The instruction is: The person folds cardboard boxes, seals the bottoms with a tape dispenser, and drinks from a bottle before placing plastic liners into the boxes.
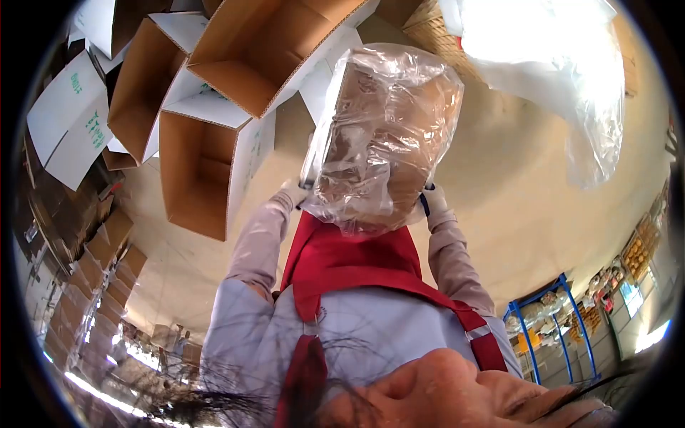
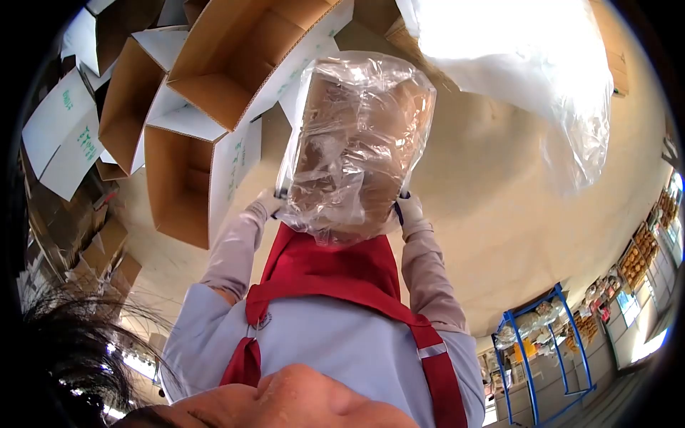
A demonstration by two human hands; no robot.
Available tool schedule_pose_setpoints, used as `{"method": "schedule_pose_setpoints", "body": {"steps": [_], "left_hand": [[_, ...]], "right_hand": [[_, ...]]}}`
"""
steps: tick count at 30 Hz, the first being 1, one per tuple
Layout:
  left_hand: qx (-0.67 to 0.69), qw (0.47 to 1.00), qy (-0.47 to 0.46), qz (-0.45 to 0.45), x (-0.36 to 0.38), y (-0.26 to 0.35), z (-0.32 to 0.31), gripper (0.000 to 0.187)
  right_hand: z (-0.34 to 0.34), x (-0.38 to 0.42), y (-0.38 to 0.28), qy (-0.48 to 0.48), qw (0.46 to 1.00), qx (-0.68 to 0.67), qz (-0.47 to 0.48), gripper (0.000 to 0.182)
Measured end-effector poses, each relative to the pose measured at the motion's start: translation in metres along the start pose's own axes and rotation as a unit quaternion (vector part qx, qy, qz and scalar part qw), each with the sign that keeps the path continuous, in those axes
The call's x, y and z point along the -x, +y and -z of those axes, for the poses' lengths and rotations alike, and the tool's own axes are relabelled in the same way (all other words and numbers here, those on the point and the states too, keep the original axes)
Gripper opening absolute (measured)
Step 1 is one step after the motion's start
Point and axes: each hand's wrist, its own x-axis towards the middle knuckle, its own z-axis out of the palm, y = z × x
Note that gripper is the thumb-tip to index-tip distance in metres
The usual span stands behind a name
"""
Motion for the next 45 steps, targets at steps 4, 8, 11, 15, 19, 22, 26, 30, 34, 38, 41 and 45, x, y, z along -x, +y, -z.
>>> {"method": "schedule_pose_setpoints", "body": {"steps": [4,8,11,15,19,22,26,30,34,38,41,45], "left_hand": [[0.093,0.996,0.006,-0.012,0.015,-0.048,-0.019,0.034],[0.690,0.695,-0.136,-0.149,0.048,-0.046,-0.008,0.037],[0.816,0.537,-0.208,-0.041,0.063,-0.030,-0.005,0.036],[0.677,0.700,-0.201,-0.102,0.002,-0.046,-0.024,0.035],[0.547,0.837,-0.006,0.016,-0.075,0.006,-0.015,0.027],[0.189,0.956,0.222,-0.023,-0.134,0.019,-0.012,0.029],[0.287,0.927,0.229,-0.077,-0.146,0.000,-0.015,0.030],[0.359,0.893,0.158,-0.221,-0.143,-0.069,-0.059,0.033],[0.724,0.627,-0.213,-0.193,-0.033,-0.058,-0.107,0.060],[0.684,0.683,-0.202,-0.155,0.054,0.026,-0.124,0.074],[0.657,0.748,-0.028,-0.089,0.028,0.075,-0.141,0.046],[0.521,0.842,0.068,-0.122,0.039,0.070,-0.134,0.033]], "right_hand": [[-0.013,0.038,0.071,-0.084,0.982,-0.143,-0.088,0.022],[-0.047,0.091,-0.004,-0.014,0.916,-0.394,-0.070,0.016],[-0.050,0.086,-0.019,-0.126,0.835,-0.534,0.029,0.018],[-0.053,0.048,-0.029,-0.077,0.940,-0.292,0.158,0.034],[-0.032,-0.026,-0.047,0.044,0.983,0.053,0.170,0.034],[-0.004,-0.032,-0.101,0.037,0.956,-0.256,0.136,0.036],[0.006,0.039,-0.195,0.029,0.986,-0.141,0.085,0.044],[0.001,-0.017,-0.192,0.051,0.988,0.133,0.061,0.037],[-0.016,-0.011,-0.217,-0.034,0.997,0.050,0.055,0.029],[-0.036,0.000,-0.224,-0.063,0.997,-0.015,-0.035,0.030],[-0.046,0.000,-0.227,-0.066,0.997,0.001,-0.049,0.028],[-0.044,0.004,-0.231,-0.119,0.991,-0.031,-0.044,0.023]]}}
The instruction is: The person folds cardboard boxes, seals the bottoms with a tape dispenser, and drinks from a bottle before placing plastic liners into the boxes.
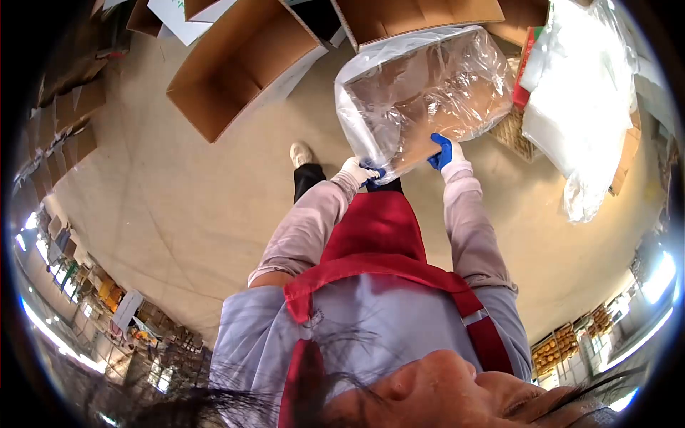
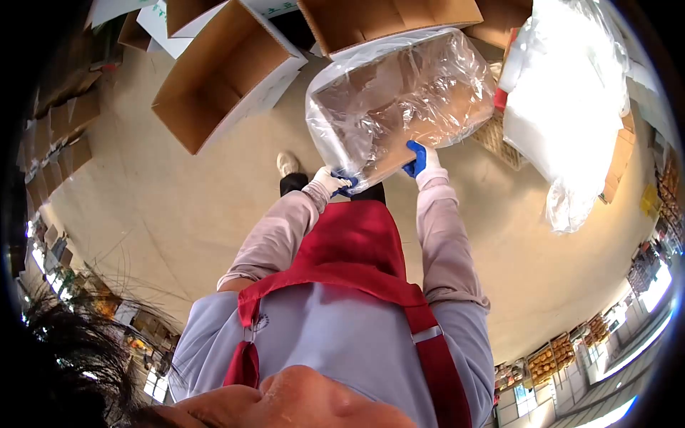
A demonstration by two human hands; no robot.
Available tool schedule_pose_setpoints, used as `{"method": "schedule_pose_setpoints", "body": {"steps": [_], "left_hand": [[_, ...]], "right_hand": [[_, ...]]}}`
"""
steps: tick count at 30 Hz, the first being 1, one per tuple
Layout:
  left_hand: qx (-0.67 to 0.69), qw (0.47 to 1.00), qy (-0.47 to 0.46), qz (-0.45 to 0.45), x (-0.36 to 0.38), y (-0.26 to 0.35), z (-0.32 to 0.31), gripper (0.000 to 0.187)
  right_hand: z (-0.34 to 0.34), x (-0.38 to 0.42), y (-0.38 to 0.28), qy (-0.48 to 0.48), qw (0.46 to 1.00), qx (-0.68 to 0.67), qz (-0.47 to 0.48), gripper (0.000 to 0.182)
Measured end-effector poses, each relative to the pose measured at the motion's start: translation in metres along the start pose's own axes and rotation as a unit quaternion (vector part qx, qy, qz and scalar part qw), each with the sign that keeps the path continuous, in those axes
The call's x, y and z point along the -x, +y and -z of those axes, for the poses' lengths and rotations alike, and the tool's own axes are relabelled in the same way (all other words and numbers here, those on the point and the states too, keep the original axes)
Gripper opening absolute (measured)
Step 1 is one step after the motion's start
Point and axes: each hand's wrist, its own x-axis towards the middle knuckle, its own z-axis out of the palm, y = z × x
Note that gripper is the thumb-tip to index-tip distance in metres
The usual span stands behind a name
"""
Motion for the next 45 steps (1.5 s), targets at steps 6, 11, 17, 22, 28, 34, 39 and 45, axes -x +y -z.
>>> {"method": "schedule_pose_setpoints", "body": {"steps": [6,11,17,22,28,34,39,45], "left_hand": [[-0.431,0.898,-0.082,0.043,-0.004,-0.032,0.067,0.025],[-0.319,0.908,0.265,-0.059,0.041,-0.059,0.150,0.051],[-0.448,0.758,0.117,-0.459,0.129,0.045,0.193,0.054],[-0.675,0.593,-0.027,-0.439,0.150,0.094,0.207,0.053],[-0.666,0.697,-0.108,-0.241,0.141,-0.027,0.238,0.043],[-0.647,0.748,0.017,-0.150,0.192,-0.103,0.218,0.026],[-0.590,0.798,0.075,-0.099,0.221,-0.146,0.236,0.027],[-0.501,0.851,0.157,-0.022,0.211,-0.181,0.275,0.024]], "right_hand": [[-0.007,0.015,0.001,0.060,0.998,0.017,0.012,0.016],[-0.008,0.033,0.036,0.033,0.997,-0.016,0.068,0.012],[-0.010,0.095,0.137,0.083,0.985,0.119,0.095,0.032],[-0.056,0.124,0.124,0.033,0.937,0.333,0.096,0.034],[-0.117,0.104,0.076,-0.107,0.655,0.741,0.099,0.056],[-0.200,0.090,0.080,-0.196,0.486,0.842,0.128,0.059],[-0.300,0.116,0.043,-0.148,0.335,0.804,0.469,0.065],[-0.408,0.061,-0.020,-0.002,0.111,0.891,0.441,0.061]]}}
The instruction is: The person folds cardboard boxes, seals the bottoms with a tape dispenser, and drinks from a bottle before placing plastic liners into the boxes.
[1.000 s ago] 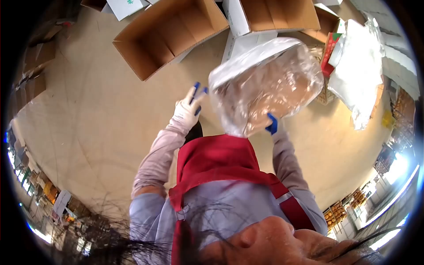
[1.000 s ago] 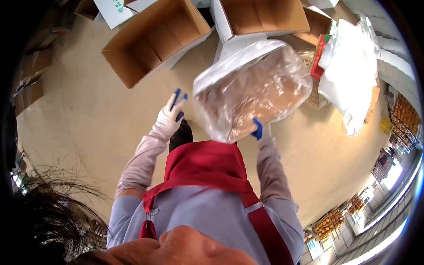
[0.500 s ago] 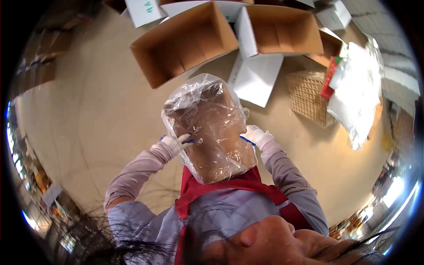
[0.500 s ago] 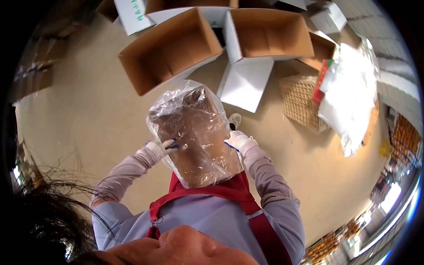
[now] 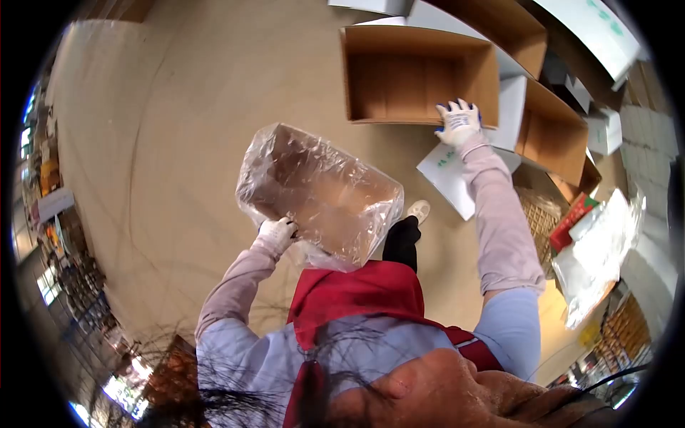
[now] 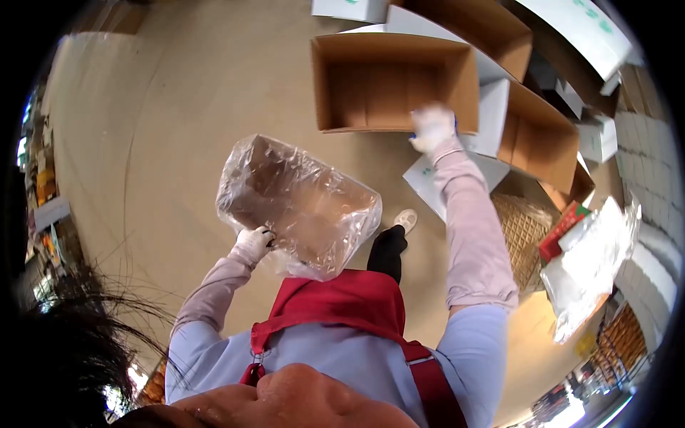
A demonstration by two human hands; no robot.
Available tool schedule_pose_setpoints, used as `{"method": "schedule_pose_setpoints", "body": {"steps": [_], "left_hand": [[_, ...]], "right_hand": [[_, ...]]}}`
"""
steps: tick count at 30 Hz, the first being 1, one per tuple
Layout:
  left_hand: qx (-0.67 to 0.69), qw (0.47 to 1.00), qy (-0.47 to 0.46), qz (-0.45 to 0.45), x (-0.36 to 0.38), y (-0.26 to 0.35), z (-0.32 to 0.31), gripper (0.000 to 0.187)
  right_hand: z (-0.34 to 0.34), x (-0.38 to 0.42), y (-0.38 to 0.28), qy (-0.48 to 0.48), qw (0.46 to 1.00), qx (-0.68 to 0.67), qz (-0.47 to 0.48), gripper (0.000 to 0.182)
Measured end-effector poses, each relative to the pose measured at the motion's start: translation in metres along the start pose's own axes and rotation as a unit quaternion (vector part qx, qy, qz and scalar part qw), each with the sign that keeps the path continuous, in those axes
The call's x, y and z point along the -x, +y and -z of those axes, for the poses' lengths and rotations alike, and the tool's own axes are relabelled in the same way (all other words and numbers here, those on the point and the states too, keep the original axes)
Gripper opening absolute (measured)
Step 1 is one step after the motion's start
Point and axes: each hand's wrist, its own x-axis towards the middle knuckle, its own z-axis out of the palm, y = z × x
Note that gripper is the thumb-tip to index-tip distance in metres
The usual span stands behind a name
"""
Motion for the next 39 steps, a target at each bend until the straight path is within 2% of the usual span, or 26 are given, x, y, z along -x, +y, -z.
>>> {"method": "schedule_pose_setpoints", "body": {"steps": [1,3,5,7,8,9,10,11,12,13,14,15,16,17,18,20,21,23,25,29,31,33,35,37,38,39], "left_hand": [[0.010,1.000,0.015,-0.001,-0.006,-0.011,-0.007,0.023],[0.004,0.999,0.030,-0.011,-0.024,-0.027,-0.025,0.018],[0.020,0.999,0.039,-0.013,-0.039,-0.035,-0.043,0.018],[0.037,0.999,0.010,-0.007,-0.054,-0.043,-0.064,0.021],[0.043,0.999,0.014,-0.009,-0.062,-0.047,-0.075,0.020],[0.051,0.998,0.019,-0.012,-0.070,-0.051,-0.091,0.019],[0.069,0.997,0.025,-0.009,-0.076,-0.054,-0.105,0.019],[0.054,0.997,0.050,-0.029,-0.082,-0.058,-0.119,0.018],[0.039,0.995,0.077,-0.046,-0.088,-0.061,-0.128,0.017],[0.055,0.994,0.081,-0.038,-0.091,-0.061,-0.136,0.017],[0.064,0.996,0.050,-0.026,-0.094,-0.060,-0.141,0.019],[0.071,0.997,0.016,-0.015,-0.097,-0.059,-0.140,0.022],[0.094,0.995,-0.033,0.009,-0.107,-0.054,-0.138,0.025],[0.112,0.993,-0.043,0.012,-0.111,-0.057,-0.139,0.026],[0.126,0.991,-0.037,0.002,-0.110,-0.062,-0.144,0.026],[0.151,0.988,-0.033,-0.017,-0.110,-0.066,-0.148,0.026],[0.167,0.985,-0.034,-0.024,-0.114,-0.066,-0.164,0.026],[0.189,0.981,-0.031,-0.040,-0.112,-0.069,-0.171,0.027],[0.209,0.976,-0.029,-0.056,-0.112,-0.065,-0.176,0.027],[0.252,0.964,-0.033,-0.076,-0.114,-0.061,-0.174,0.029],[0.278,0.957,-0.041,-0.069,-0.110,-0.058,-0.168,0.029],[0.317,0.947,-0.053,-0.024,-0.090,-0.054,-0.150,0.034],[0.381,0.919,-0.080,0.059,-0.054,-0.048,-0.116,0.044],[0.567,0.785,0.075,0.240,0.002,-0.055,-0.056,0.036],[0.640,0.676,0.231,0.283,0.012,-0.064,-0.068,0.038],[0.623,0.641,0.354,0.273,0.021,-0.071,-0.046,0.042]], "right_hand": [[0.002,-0.017,0.001,-0.098,0.995,-0.009,-0.006,0.062],[-0.004,-0.037,-0.009,-0.148,0.989,0.018,0.012,0.047],[0.013,-0.031,-0.026,-0.101,0.992,0.024,0.070,0.040],[0.039,0.000,-0.039,-0.025,0.997,-0.032,0.065,0.036],[0.018,0.022,-0.030,0.090,0.992,-0.055,0.074,0.041],[0.036,0.051,-0.032,0.068,0.989,-0.102,0.078,0.044],[0.032,0.082,-0.023,0.113,0.983,-0.119,0.080,0.047],[0.039,0.114,-0.023,0.117,0.975,-0.178,0.069,0.051],[0.119,0.132,-0.069,-0.107,0.902,-0.412,-0.065,0.052],[0.124,0.155,-0.080,-0.096,0.884,-0.450,-0.080,0.051],[0.128,0.177,-0.090,-0.083,0.864,-0.487,-0.094,0.050],[0.119,0.191,-0.091,-0.078,0.836,-0.540,-0.062,0.049],[0.110,0.205,-0.103,-0.064,0.825,-0.557,-0.069,0.050],[0.106,0.212,-0.119,-0.050,0.813,-0.575,-0.077,0.050],[0.104,0.209,-0.128,-0.150,0.784,-0.591,-0.112,0.052],[0.081,0.198,-0.134,-0.266,0.744,-0.607,-0.082,0.056],[0.064,0.199,-0.150,-0.225,0.805,-0.537,-0.115,0.058],[0.016,0.177,-0.155,-0.185,0.903,-0.388,0.024,0.056],[-0.006,0.150,-0.176,-0.146,0.944,-0.284,0.080,0.052],[-0.012,0.124,-0.237,-0.206,0.934,-0.289,0.041,0.043],[-0.038,0.140,-0.265,-0.092,0.976,-0.167,0.102,0.037],[-0.060,0.149,-0.285,-0.088,0.969,-0.214,0.086,0.033],[-0.080,0.152,-0.306,-0.092,0.967,-0.218,0.092,0.033],[-0.090,0.150,-0.323,-0.174,0.957,-0.223,0.073,0.046],[-0.087,0.152,-0.323,-0.174,0.955,-0.233,0.065,0.046],[-0.079,0.152,-0.322,-0.189,0.948,-0.238,0.096,0.053]]}}
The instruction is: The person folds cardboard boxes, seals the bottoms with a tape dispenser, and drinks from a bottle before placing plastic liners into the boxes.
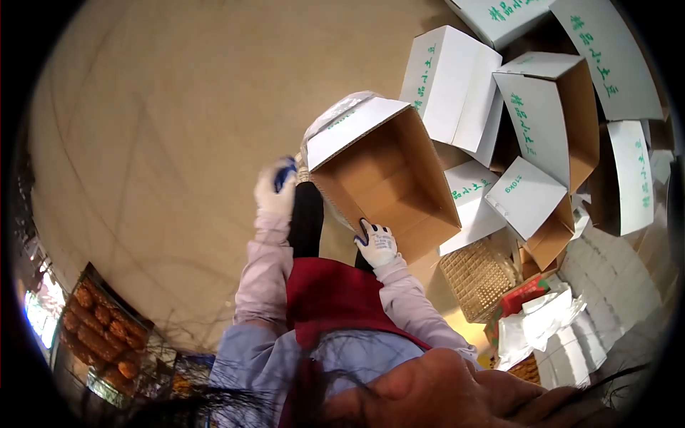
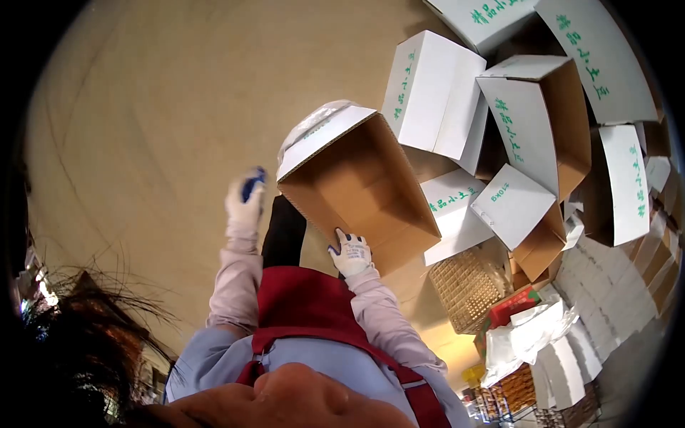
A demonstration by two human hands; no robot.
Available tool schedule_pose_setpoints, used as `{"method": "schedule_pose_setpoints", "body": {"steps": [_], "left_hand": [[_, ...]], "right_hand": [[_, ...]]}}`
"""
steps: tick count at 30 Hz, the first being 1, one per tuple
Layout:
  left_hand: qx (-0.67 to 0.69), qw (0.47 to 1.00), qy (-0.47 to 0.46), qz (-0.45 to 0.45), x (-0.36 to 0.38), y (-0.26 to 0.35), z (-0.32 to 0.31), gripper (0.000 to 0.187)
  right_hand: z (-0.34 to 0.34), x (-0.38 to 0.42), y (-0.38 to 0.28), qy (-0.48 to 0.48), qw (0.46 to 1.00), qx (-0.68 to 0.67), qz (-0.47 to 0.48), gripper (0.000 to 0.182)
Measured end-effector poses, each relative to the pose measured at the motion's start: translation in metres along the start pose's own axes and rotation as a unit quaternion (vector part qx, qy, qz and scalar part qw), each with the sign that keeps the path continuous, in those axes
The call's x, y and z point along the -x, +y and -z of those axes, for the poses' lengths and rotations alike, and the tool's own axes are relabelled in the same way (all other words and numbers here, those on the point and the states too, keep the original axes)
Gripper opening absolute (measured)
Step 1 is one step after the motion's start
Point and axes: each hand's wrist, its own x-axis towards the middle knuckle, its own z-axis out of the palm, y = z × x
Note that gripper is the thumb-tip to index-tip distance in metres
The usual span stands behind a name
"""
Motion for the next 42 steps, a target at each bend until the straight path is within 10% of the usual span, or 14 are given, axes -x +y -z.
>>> {"method": "schedule_pose_setpoints", "body": {"steps": [2,4,5,10,18,21,24,26,31,38,40,42], "left_hand": [[-0.030,0.967,0.101,-0.230,-0.007,0.075,0.013,0.054],[-0.290,0.923,-0.083,-0.239,-0.028,0.075,-0.007,0.063],[-0.352,0.921,-0.153,-0.065,-0.040,0.079,-0.023,0.057],[-0.477,0.863,-0.157,-0.057,-0.096,0.047,-0.061,0.033],[-0.420,0.880,-0.165,-0.147,-0.096,0.064,-0.098,0.029],[-0.461,0.848,-0.176,-0.196,-0.119,0.083,-0.134,0.028],[-0.486,0.825,-0.112,-0.266,-0.147,0.075,-0.168,0.036],[-0.498,0.794,-0.025,-0.347,-0.108,0.088,-0.169,0.042],[-0.340,0.848,-0.215,-0.345,-0.004,0.119,-0.241,0.050],[-0.346,0.739,-0.501,-0.287,0.226,0.160,-0.392,0.047],[-0.269,0.708,-0.589,-0.283,0.257,0.159,-0.420,0.048],[-0.241,0.673,-0.628,-0.308,0.282,0.165,-0.441,0.048]], "right_hand": [[0.035,0.012,-0.006,0.080,0.995,0.047,0.040,0.068],[0.069,0.023,0.029,0.223,0.967,0.120,-0.023,0.084],[0.070,0.018,0.058,0.263,0.948,0.138,-0.117,0.089],[0.032,-0.027,0.173,0.310,0.927,-0.167,-0.132,0.058],[-0.001,-0.034,0.185,0.379,0.899,-0.145,-0.164,0.048],[0.049,0.029,0.184,0.166,0.935,-0.221,-0.221,0.060],[0.032,0.097,0.220,0.360,0.902,-0.223,-0.089,0.061],[0.083,0.208,0.237,0.449,0.869,-0.144,-0.148,0.058],[0.106,0.371,0.406,0.649,0.651,-0.020,-0.393,0.066],[0.188,0.386,0.567,0.401,0.732,0.054,-0.548,0.073],[0.182,0.380,0.591,0.404,0.722,0.040,-0.559,0.058],[0.184,0.375,0.583,0.601,0.654,-0.098,-0.449,0.037]]}}
